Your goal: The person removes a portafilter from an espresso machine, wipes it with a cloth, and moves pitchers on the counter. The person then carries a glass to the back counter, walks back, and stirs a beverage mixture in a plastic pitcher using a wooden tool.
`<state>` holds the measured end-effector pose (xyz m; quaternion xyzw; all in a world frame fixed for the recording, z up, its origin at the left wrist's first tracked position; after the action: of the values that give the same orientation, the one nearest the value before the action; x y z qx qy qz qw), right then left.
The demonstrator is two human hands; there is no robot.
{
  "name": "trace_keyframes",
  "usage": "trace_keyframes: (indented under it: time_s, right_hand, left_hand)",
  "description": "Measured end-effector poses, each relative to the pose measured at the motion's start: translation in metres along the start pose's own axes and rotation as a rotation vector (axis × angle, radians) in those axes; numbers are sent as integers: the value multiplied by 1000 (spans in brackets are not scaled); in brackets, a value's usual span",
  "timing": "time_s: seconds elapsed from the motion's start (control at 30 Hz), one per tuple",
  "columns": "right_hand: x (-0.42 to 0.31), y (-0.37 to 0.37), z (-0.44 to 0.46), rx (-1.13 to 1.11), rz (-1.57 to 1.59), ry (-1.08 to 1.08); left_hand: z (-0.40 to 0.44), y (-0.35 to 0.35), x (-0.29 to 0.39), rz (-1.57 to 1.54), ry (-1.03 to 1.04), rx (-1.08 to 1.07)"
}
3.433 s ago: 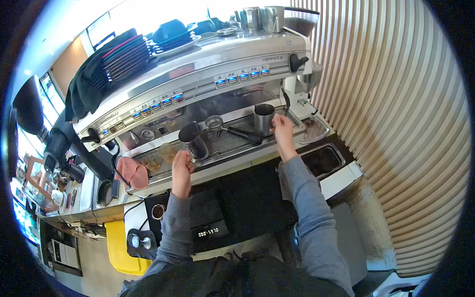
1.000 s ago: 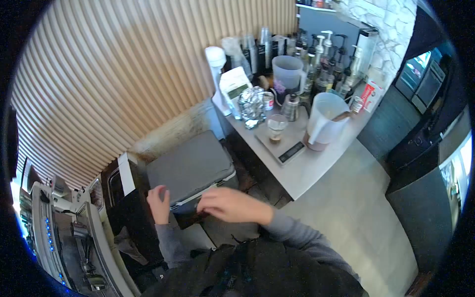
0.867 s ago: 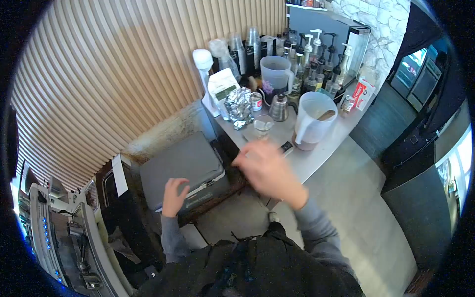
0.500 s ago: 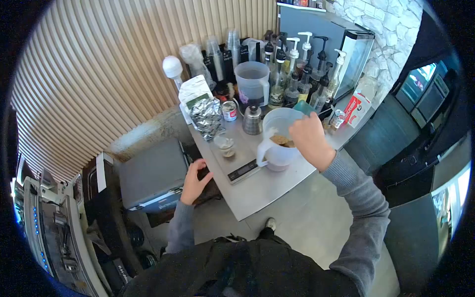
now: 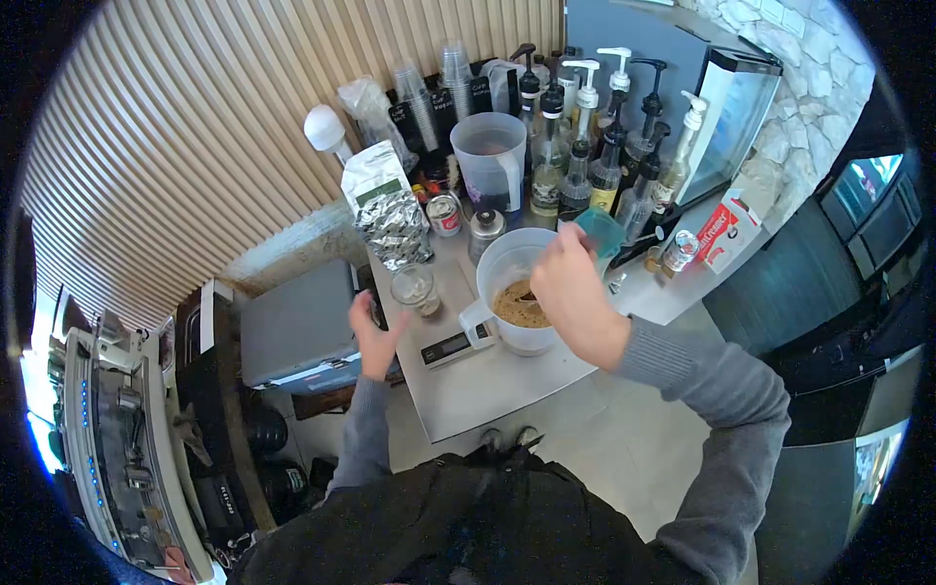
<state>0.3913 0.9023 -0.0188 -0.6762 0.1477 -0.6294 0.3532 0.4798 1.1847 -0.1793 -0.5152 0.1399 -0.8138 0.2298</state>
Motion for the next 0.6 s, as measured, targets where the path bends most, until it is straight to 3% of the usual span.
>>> trace_keyframes:
  time_s: [0.03, 0.1, 0.17, 0.3, 0.4, 0.47, 0.53, 0.6]
  right_hand:
    - [1, 5, 8, 2, -4, 3]
    - [0, 3, 19, 280, -173, -133]
    - [-2, 10, 19, 259, -204, -207]
    - [-5, 2, 4, 150, -250, -393]
    - [-3, 1, 2, 183, -202, -386]
    - [2, -3, 2, 139, -159, -364]
    - [2, 0, 8, 110, -116, -348]
    - [10, 11, 13, 64, 61, -191]
  left_hand:
    - [2, 17, -17, 42, 29, -16]
    - [11, 52, -41, 75, 66, -35]
    - [16, 79, -53, -357, -112, -138]
    - [17, 84, -50, -354, -123, -56]
    - [20, 72, -67, -470, -251, -125]
    - [24, 61, -84, -707, -282, -199]
    - [28, 25, -64, -664, -280, -218]
    - [29, -9, -42, -734, -245, -228]
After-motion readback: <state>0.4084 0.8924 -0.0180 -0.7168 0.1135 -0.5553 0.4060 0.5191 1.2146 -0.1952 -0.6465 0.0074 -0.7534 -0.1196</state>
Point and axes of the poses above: each hand's wrist, its own z-axis towards the middle knuckle, its own y-axis out of the palm, x = y × z, the point moved 4 cm from there along z, towards the middle knuckle, and after that the axes turned 1 degree about -z, right-handed, at the moved point
